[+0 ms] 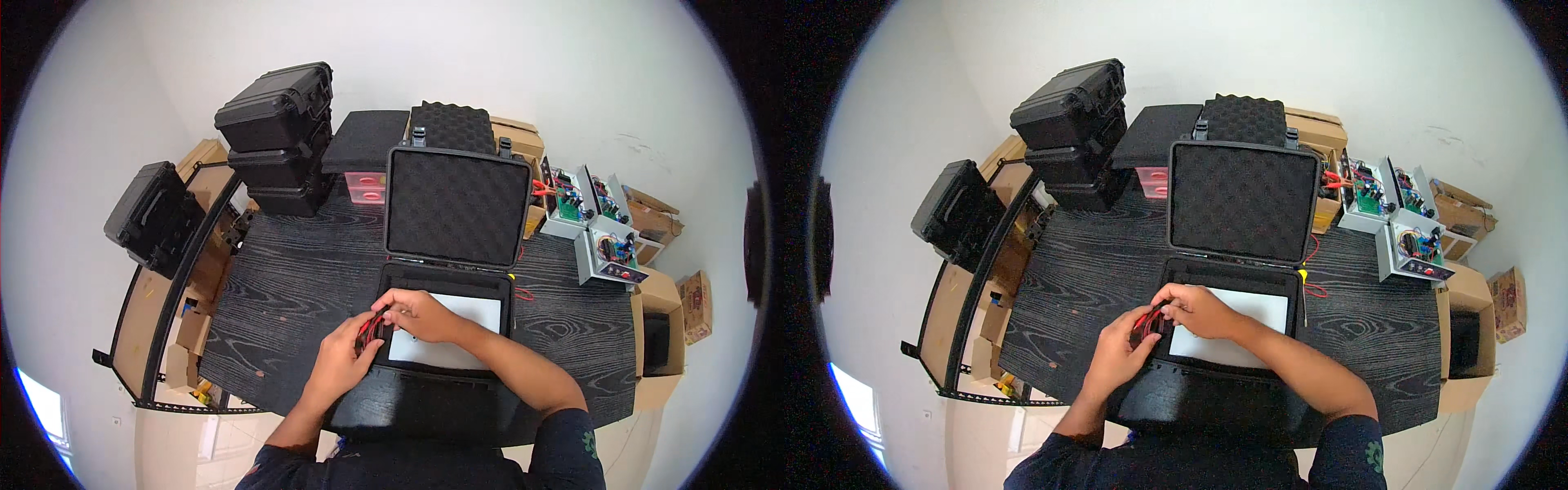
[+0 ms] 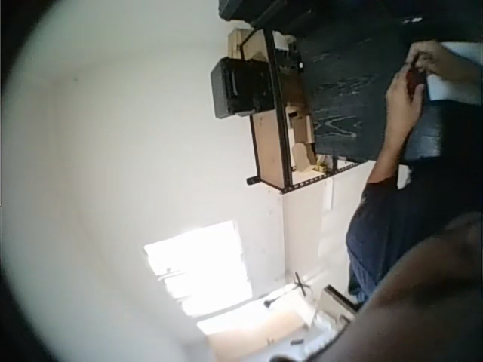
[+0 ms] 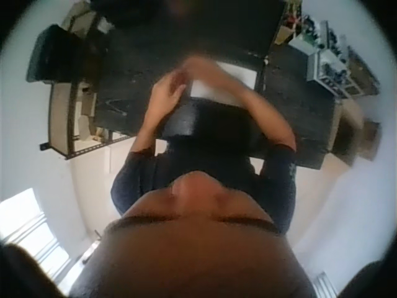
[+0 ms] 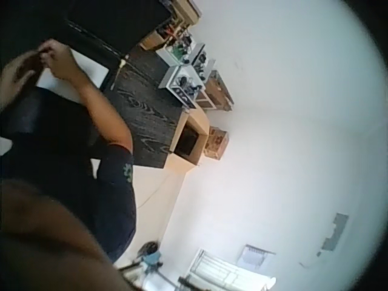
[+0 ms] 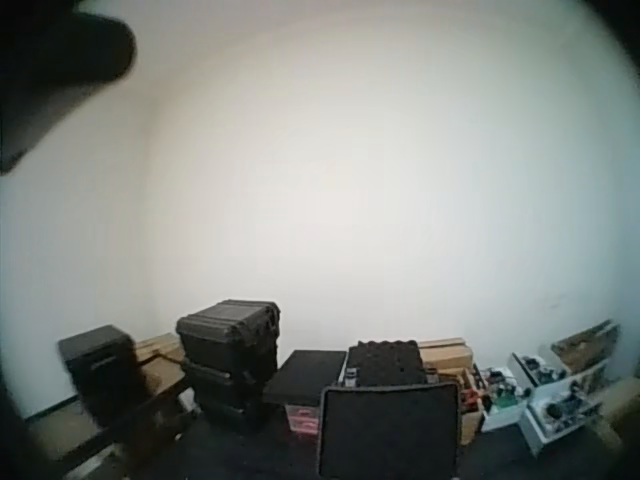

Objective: The person opens a black hard-shell case and places a white rectangular electronic device inside. They then coil and place several sets of wires, including red and black alligator clips and a black cable with connectors, into the case alongside the device. Finally, the person closes the case.

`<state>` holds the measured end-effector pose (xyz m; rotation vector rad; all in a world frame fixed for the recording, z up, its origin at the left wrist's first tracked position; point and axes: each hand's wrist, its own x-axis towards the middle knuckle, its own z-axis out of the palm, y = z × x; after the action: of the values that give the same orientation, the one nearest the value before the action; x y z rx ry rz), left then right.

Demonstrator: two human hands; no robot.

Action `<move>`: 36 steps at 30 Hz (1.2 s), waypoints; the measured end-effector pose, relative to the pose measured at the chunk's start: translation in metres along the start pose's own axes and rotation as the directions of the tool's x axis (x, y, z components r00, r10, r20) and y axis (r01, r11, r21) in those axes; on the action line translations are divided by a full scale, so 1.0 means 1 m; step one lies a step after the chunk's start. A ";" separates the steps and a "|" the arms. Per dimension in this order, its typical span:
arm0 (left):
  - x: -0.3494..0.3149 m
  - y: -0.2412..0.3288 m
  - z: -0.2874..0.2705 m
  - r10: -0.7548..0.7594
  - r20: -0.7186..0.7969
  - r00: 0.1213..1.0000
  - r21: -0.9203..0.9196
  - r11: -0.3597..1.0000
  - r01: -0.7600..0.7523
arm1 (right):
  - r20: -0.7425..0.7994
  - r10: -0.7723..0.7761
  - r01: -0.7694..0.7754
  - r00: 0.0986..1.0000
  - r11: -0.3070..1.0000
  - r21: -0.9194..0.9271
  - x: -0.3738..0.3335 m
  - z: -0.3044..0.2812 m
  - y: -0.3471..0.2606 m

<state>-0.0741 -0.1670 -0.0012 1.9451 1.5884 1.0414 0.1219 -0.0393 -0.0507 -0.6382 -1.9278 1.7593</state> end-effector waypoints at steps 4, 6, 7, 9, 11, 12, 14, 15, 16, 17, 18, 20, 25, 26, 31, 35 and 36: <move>-0.002 -0.001 0.003 0.005 -0.005 1.000 0.009 1.000 -0.005 | -0.079 -0.147 0.128 0.986 0.969 -0.211 -0.007 0.001 -0.016; -0.001 0.001 0.004 0.018 -0.008 1.000 0.030 0.999 -0.018 | -0.139 -0.115 0.089 0.984 0.980 -0.176 -0.012 0.006 -0.027; 0.000 0.001 0.005 0.040 -0.012 0.999 0.029 0.999 -0.039 | -0.107 -0.123 0.104 0.987 0.980 -0.169 -0.011 0.003 -0.018; 0.001 -0.001 0.007 0.083 -0.028 0.996 0.031 0.996 -0.082 | -0.038 -0.144 0.136 0.989 0.978 -0.157 -0.009 -0.007 0.000; 0.003 -0.002 0.007 0.111 -0.018 0.994 0.059 0.992 -0.110 | -0.004 -0.133 0.131 0.991 0.982 -0.139 -0.012 -0.011 0.002; 0.003 -0.003 0.007 0.125 -0.012 0.992 0.073 0.990 -0.124 | 0.013 -0.128 0.128 0.992 0.983 -0.129 -0.012 -0.011 0.000; 0.002 -0.001 0.007 0.090 -0.024 0.996 0.067 0.994 -0.088 | 0.005 -0.140 0.140 0.990 0.985 -0.100 -0.017 -0.007 -0.012; 0.002 0.001 0.007 0.072 -0.030 0.997 0.064 0.995 -0.070 | 0.001 -0.147 0.146 0.989 0.986 -0.085 -0.018 -0.004 -0.017; 0.001 0.002 0.006 0.038 -0.005 0.999 0.053 0.998 -0.037 | 0.003 -0.174 0.172 0.985 0.966 -0.196 -0.017 -0.003 -0.019; 0.001 0.003 0.005 0.005 0.021 1.000 0.043 0.999 -0.006 | 0.006 -0.202 0.194 0.979 0.933 -0.304 -0.016 -0.003 -0.021; 0.001 0.004 0.004 -0.028 0.047 0.999 0.034 0.999 0.026 | 0.013 -0.228 0.213 0.974 0.887 -0.409 -0.016 -0.002 -0.022; 0.002 0.005 0.002 -0.022 0.042 0.999 0.046 0.999 0.020 | 0.034 -0.292 0.272 0.956 0.832 -0.484 -0.014 -0.002 -0.018; 0.002 0.001 0.007 0.001 -0.016 1.000 0.038 0.999 0.000 | -0.005 -0.312 0.261 0.950 0.805 -0.533 -0.012 0.006 -0.010; 0.002 0.000 0.008 0.020 -0.026 0.999 0.048 0.999 -0.019 | -0.018 -0.332 0.272 0.943 0.801 -0.533 -0.013 0.009 -0.012; 0.007 -0.006 0.010 0.101 -0.051 0.994 0.136 0.986 -0.094 | -0.038 -0.243 0.175 0.969 0.792 -0.585 -0.017 0.013 -0.010; 0.009 -0.005 0.012 0.018 -0.041 0.999 0.090 0.996 -0.014 | 0.024 -0.346 0.279 0.938 0.714 -0.642 -0.017 0.009 -0.017; 0.010 -0.008 0.014 0.002 -0.037 0.999 0.091 0.996 0.001 | 0.031 -0.380 0.311 0.924 0.703 -0.640 -0.016 0.009 -0.016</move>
<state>-0.0681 -0.1538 -0.0133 1.9960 1.6826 1.0282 0.1291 -0.0574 -0.0354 -0.5106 -2.3814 0.7969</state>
